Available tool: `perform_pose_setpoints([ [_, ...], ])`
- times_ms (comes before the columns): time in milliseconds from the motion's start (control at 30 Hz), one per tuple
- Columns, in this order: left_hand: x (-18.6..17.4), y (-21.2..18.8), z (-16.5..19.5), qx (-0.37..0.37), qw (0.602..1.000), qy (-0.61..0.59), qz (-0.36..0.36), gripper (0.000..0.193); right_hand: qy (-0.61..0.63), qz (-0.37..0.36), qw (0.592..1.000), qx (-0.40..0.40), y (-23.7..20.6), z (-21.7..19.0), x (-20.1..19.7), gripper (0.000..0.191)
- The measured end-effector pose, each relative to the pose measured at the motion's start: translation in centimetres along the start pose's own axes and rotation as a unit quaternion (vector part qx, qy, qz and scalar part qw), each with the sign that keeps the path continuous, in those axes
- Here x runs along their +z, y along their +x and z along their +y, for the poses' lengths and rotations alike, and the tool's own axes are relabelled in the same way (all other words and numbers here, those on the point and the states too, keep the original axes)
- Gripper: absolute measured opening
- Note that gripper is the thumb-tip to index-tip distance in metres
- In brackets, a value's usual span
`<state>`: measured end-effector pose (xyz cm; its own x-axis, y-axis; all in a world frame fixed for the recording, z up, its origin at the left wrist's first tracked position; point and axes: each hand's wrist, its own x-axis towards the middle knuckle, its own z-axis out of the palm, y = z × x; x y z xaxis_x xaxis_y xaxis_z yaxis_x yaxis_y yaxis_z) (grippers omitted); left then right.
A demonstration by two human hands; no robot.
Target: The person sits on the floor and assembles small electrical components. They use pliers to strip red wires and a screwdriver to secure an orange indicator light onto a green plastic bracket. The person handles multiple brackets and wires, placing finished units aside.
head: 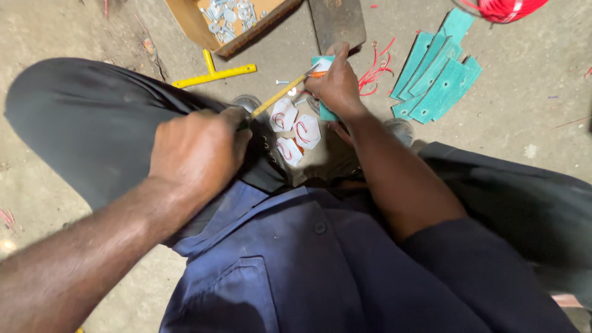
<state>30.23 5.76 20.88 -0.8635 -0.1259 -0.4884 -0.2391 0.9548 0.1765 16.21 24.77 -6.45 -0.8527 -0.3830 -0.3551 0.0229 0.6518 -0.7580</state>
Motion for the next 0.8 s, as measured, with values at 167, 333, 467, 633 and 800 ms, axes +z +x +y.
perform_pose_setpoints([
  [167, 1.1, -0.9, 0.2, 0.067, 0.992, 0.104, 0.031, 0.021, -0.019, 0.031, 0.999, -0.018, 0.3, -0.9, -0.1, 0.073],
  [333, 1.6, -3.8, 1.4, -0.105, 0.97, -0.197, 0.092, 0.026, 0.055, -0.024, 0.996, 0.062, -1.6, -0.7, -0.8, 0.074],
  [467, 1.5, -4.6, 2.2, -0.159, 0.946, -0.271, 0.083, 0.027, 0.014, -0.018, 1.0, 0.007, -2.5, 0.1, -0.6, 0.078],
  [633, 2.6, -3.5, 2.8, -0.123, 0.963, -0.213, 0.109, 0.025, 0.1, 0.028, 0.995, -0.005, -1.2, 0.4, -0.8, 0.07],
  [800, 3.4, -2.5, 2.4, -0.107, 0.957, -0.23, 0.138, 0.025, 0.107, 0.029, 0.994, 0.01, 0.9, -0.8, -2.2, 0.069],
])
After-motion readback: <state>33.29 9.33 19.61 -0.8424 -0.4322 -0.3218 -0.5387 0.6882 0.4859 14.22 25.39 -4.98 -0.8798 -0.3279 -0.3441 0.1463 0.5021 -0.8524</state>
